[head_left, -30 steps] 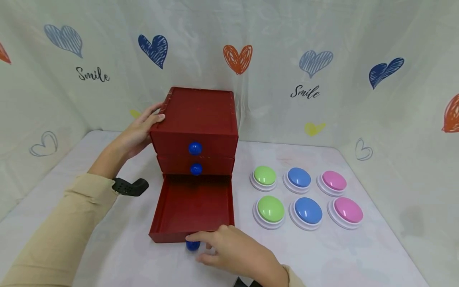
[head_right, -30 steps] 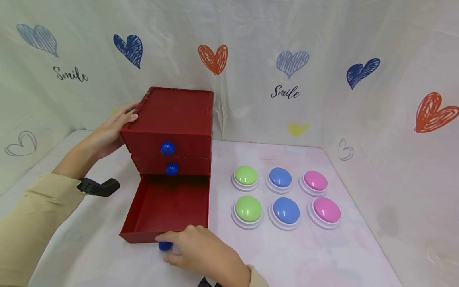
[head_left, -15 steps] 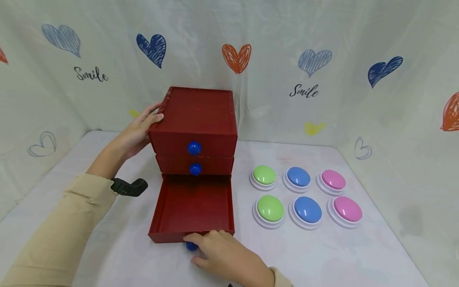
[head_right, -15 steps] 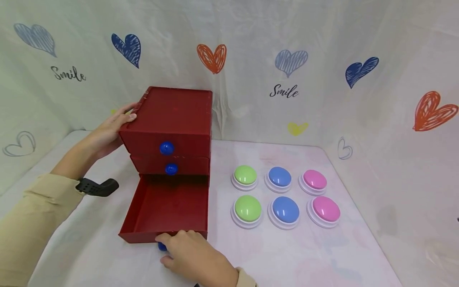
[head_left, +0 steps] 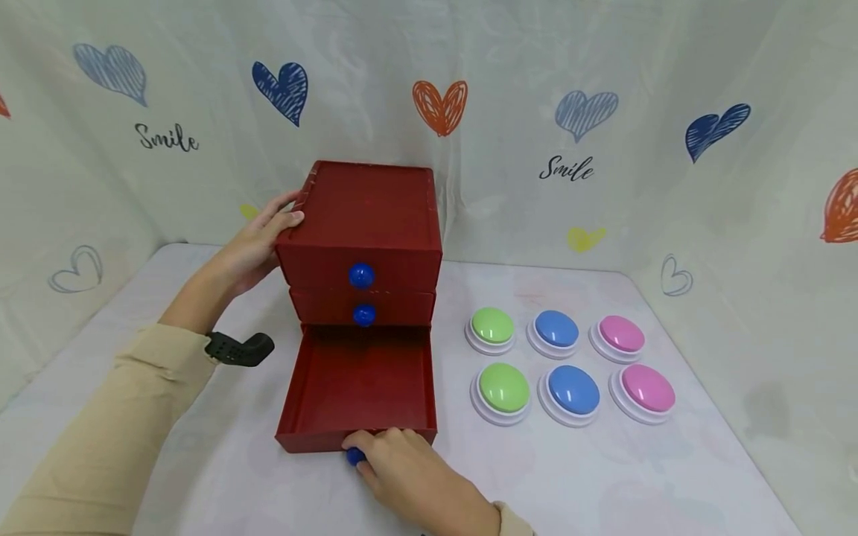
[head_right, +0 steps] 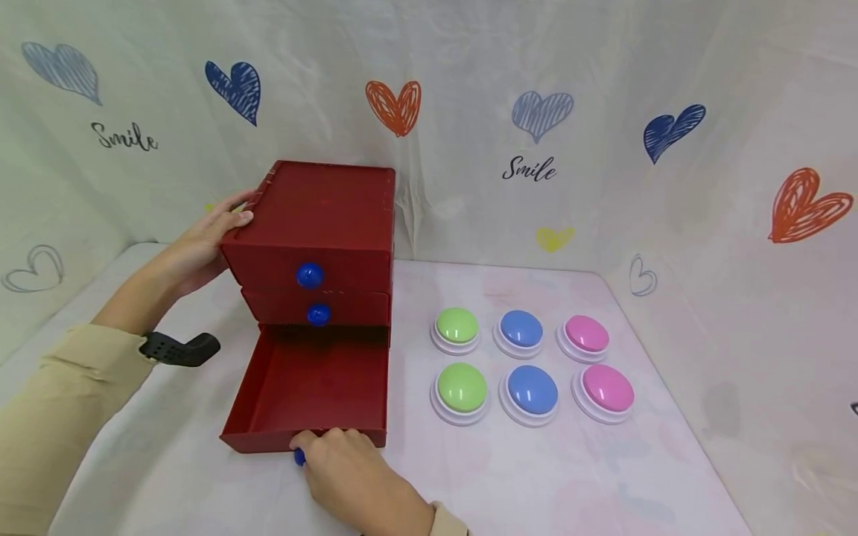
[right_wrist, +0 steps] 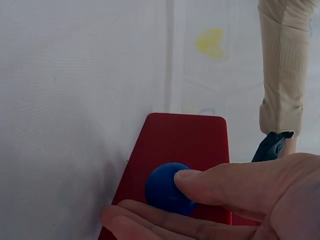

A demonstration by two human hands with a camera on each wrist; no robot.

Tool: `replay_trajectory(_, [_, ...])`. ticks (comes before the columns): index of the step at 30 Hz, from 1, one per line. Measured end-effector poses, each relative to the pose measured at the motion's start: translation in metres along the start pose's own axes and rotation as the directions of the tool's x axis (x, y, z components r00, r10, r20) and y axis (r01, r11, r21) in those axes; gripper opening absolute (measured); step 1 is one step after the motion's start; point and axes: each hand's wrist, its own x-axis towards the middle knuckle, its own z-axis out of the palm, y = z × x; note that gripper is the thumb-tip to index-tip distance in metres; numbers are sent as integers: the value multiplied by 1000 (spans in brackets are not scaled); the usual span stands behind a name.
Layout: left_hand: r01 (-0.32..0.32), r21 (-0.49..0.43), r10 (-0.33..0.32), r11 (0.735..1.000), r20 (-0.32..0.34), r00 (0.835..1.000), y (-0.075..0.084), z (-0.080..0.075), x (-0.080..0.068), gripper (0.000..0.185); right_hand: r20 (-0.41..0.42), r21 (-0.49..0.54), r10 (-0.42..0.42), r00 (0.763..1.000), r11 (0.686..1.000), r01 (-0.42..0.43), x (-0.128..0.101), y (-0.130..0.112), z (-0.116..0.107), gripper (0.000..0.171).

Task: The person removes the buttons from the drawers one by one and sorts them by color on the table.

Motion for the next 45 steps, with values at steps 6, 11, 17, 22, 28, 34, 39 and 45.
replay_trajectory(6, [-2,-10,2,1000,3,1000,0,0,0,60,-77,-26,-2,997,1000,0,2,0,5,23])
replay_trajectory(11, [3,-6,-3,1000,4,1000,2,0,0,59,-128,-34,-5,992,999,1,5,0,8,23])
replay_trajectory(17, [3,-8,-2,1000,6,1000,2,1,0,59,-138,-20,22,990,999,-25,10,1,8,23])
replay_trajectory(22, [1,-10,-1,1000,1,1000,2,1,0,59,-132,-16,59,990,998,-61,18,2,6,24])
replay_trajectory(28, [4,-9,-4,1000,-2,1000,2,2,-1,60,-128,-22,90,988,995,-93,30,8,7,24])
replay_trajectory(34, [0,-1,0,1000,-3,1000,2,1,-1,59,-111,-10,117,987,993,-119,34,8,5,25])
replay_trajectory(39, [-2,10,3,1000,-5,1000,2,-1,-2,58,-119,-11,110,987,994,-112,35,7,4,24])
replay_trajectory(45, [5,17,-5,1000,-7,1000,1,-1,-2,58,-118,2,116,986,993,-117,34,6,4,24])
